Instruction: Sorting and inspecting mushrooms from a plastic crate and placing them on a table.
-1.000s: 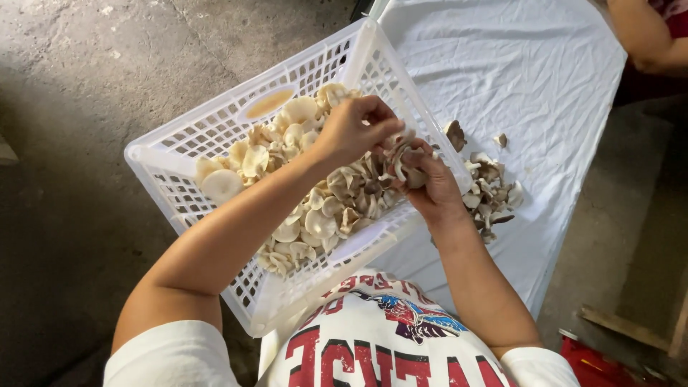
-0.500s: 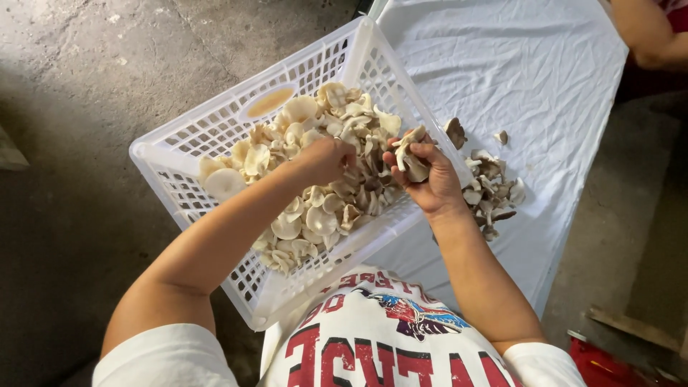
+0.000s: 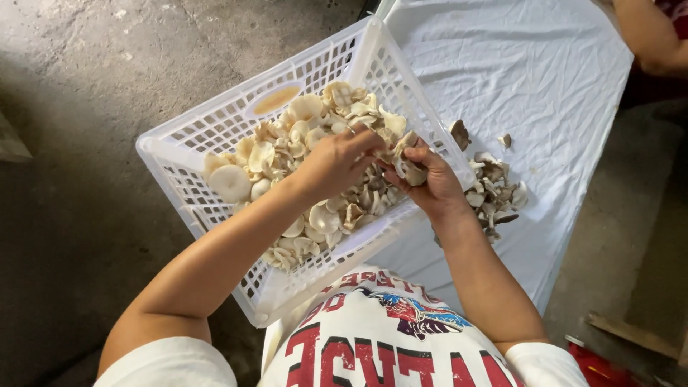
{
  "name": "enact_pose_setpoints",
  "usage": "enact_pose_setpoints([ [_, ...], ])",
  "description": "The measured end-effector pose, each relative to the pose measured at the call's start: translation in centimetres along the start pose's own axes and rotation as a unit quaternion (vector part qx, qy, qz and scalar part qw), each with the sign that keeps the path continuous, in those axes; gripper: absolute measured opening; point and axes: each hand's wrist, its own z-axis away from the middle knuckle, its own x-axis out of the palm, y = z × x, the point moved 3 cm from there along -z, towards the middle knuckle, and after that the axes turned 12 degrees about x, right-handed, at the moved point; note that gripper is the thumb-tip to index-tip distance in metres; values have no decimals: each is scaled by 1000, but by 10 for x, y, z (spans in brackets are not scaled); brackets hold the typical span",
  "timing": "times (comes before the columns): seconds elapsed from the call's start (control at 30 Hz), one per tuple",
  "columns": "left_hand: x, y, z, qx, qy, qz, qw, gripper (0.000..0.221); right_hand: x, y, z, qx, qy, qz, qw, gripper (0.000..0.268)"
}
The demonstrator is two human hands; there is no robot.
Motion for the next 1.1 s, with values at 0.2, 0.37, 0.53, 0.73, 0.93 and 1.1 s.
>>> enact_pose_setpoints([
  [0.2,-5,-21,7,-92,66,94,989,23,-15,4,-10,6,34,-58,998,16],
  [0.37,39,-69,55,-196,-179,-73,961,30,-36,4,-22,6,41,-64,997,14],
  [0.53,52,-103,70,-289,-268,-72,916,33,-43,3,-25,0,48,-79,996,15],
  [0.73,25,-110,61,-389,-101,183,897,32,-24,1,-14,0,37,-62,997,24],
  [0.93,-2,-63,33,-357,49,389,848,38,15,2,6,14,8,40,999,47],
  [1.1,-6,-38,13,-258,42,357,897,37,-4,10,-10,-3,2,124,992,51],
])
